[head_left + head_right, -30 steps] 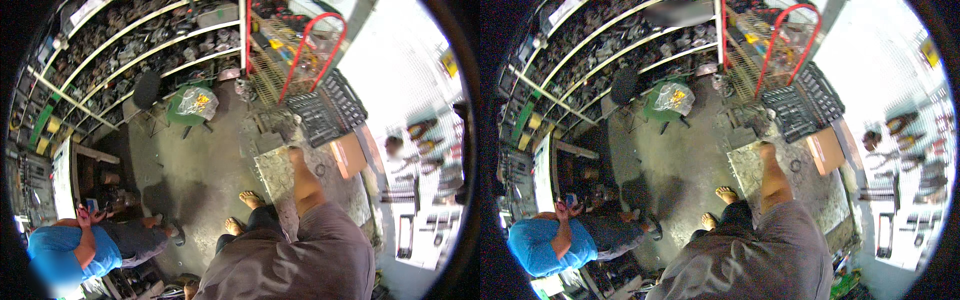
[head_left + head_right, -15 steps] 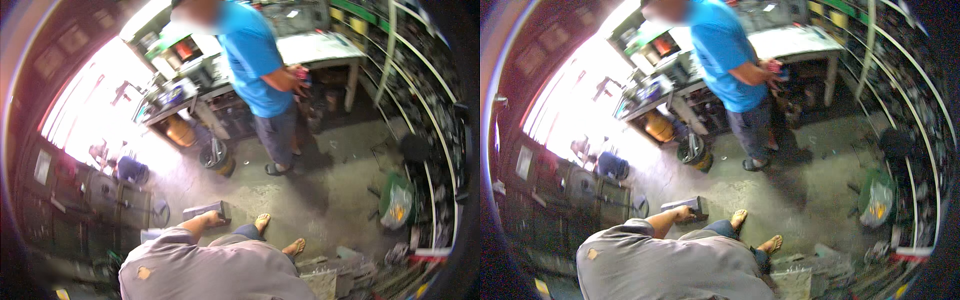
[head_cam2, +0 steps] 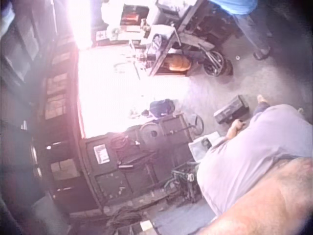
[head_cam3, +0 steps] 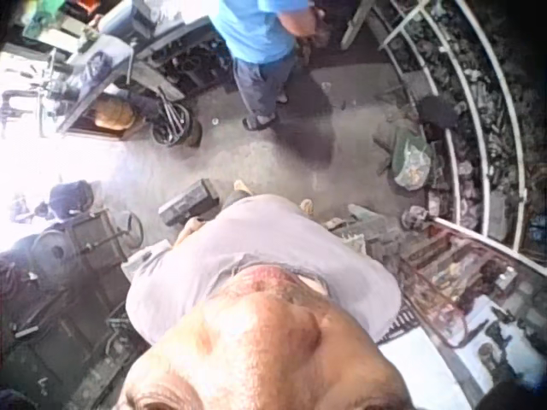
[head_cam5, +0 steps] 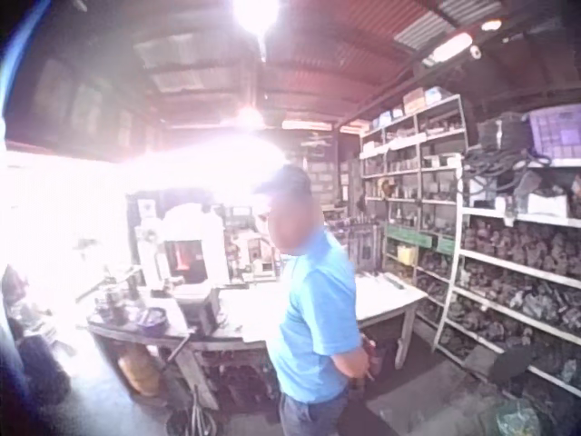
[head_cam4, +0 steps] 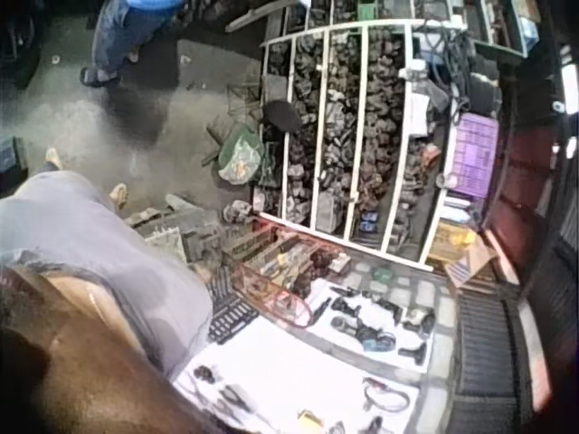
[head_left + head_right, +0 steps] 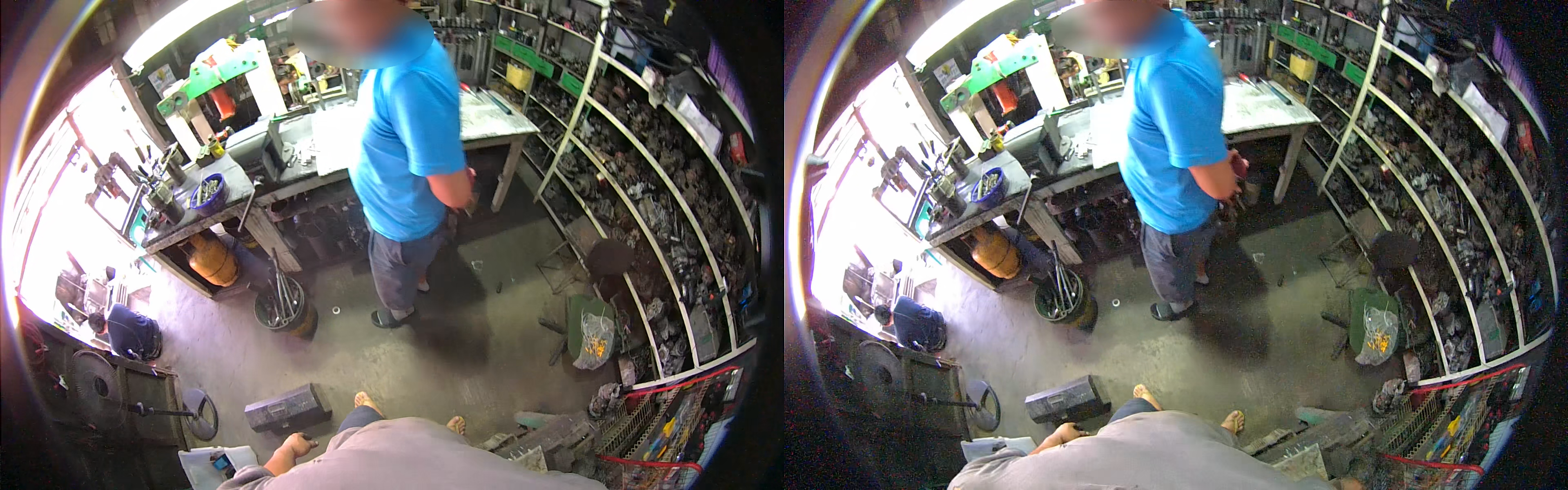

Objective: The person cleans a metal part with a cloth, then moves to a welding station to weld a metal component. They adjust the welding torch and cables, then weld the part again while sparks are visible.

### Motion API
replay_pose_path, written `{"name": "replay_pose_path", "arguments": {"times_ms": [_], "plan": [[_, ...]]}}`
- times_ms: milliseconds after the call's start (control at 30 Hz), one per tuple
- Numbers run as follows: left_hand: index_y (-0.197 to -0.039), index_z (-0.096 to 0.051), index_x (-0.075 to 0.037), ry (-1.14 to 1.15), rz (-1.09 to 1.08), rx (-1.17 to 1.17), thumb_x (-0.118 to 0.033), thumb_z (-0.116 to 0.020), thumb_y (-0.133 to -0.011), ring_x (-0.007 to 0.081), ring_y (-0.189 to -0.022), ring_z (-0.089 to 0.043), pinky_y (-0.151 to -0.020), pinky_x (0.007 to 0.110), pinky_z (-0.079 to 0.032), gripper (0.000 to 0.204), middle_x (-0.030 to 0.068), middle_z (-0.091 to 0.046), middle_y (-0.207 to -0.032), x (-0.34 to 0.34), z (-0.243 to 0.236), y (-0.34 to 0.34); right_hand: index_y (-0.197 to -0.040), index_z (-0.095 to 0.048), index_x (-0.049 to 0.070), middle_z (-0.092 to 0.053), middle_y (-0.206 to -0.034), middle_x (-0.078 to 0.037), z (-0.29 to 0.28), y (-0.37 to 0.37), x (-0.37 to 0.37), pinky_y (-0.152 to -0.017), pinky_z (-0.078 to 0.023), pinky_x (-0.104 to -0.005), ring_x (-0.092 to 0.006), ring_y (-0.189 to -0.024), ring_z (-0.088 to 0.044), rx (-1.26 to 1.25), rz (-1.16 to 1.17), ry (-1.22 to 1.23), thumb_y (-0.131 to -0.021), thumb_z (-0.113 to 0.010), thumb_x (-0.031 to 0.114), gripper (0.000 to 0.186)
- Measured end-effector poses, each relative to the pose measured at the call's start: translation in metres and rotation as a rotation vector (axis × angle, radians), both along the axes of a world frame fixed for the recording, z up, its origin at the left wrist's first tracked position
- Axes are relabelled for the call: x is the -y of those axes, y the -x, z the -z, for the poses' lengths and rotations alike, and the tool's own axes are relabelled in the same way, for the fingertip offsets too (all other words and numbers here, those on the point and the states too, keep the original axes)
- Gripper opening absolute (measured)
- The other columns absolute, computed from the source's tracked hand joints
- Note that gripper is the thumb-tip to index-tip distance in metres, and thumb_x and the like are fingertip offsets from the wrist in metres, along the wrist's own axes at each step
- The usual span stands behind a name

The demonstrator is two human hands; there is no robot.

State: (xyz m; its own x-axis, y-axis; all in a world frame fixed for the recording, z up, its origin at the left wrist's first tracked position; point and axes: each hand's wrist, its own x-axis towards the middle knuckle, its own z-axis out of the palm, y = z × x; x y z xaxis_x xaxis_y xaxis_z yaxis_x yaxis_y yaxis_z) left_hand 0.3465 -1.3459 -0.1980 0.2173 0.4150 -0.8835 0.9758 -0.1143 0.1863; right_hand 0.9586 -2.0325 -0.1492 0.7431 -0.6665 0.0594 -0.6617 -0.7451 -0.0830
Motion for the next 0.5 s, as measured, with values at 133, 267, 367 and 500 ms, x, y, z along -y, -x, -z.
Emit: {"name": "replay_pose_path", "arguments": {"times_ms": [133,267,367,500], "plan": [[-0.136,-0.062,0.003,-0.124,-0.165,0.128,-0.047,-0.076,-0.086,0.0378,-0.136,-0.055,-0.115,0.041,-0.042,0.072,0.0275,-0.06,-0.14,-0.07,-0.024,0.009,-0.113,-0.065,0.003,-0.072,-0.104,-0.015,0.024,0.041,-0.163,-0.088,-0.052,-0.0444,-0.0338,-0.094,-0.067,0.027,-0.193,-0.107,-0.102,-0.056,0.025,0.027],[-0.137,-0.06,0.001,-0.363,-0.178,0.262,-0.042,-0.073,-0.091,0.0402,-0.125,-0.062,-0.108,0.045,-0.048,0.065,0.0267,-0.066,-0.131,-0.149,-0.074,-0.019,-0.109,-0.068,0.003,-0.07,-0.099,-0.005,0.035,0.071,-0.448,-0.083,-0.052,-0.0396,-0.0207,-0.093,-0.064,-0.053,-0.705,-0.922,-0.1,-0.062,0.025,0.025],[-0.139,-0.058,0.0,-0.338,-0.386,0.435,-0.038,-0.072,-0.092,0.0385,-0.126,-0.062,-0.109,0.044,-0.048,0.062,0.024,-0.065,-0.134,-0.202,-0.101,-0.023,-0.121,-0.067,0.0,-0.07,-0.118,-0.011,-0.018,0.116,-0.676,-0.096,-0.052,-0.0413,-0.0245,-0.106,-0.067,-0.484,-0.845,-1.914,-0.103,-0.055,0.016,0.027],[-0.138,-0.059,0.0,-0.377,-0.635,0.405,-0.035,-0.073,-0.092,0.0369,-0.126,-0.063,-0.108,0.044,-0.049,0.06,0.0231,-0.066,-0.134,-0.247,-0.094,0.005,-0.142,-0.053,0.0,-0.061,-0.14,-0.013,-0.158,0.182,-0.922,-0.112,-0.044,-0.0464,-0.0281,-0.128,-0.058,-1.041,-0.737,-2.27,-0.107,-0.045,0.027,0.046]]}}
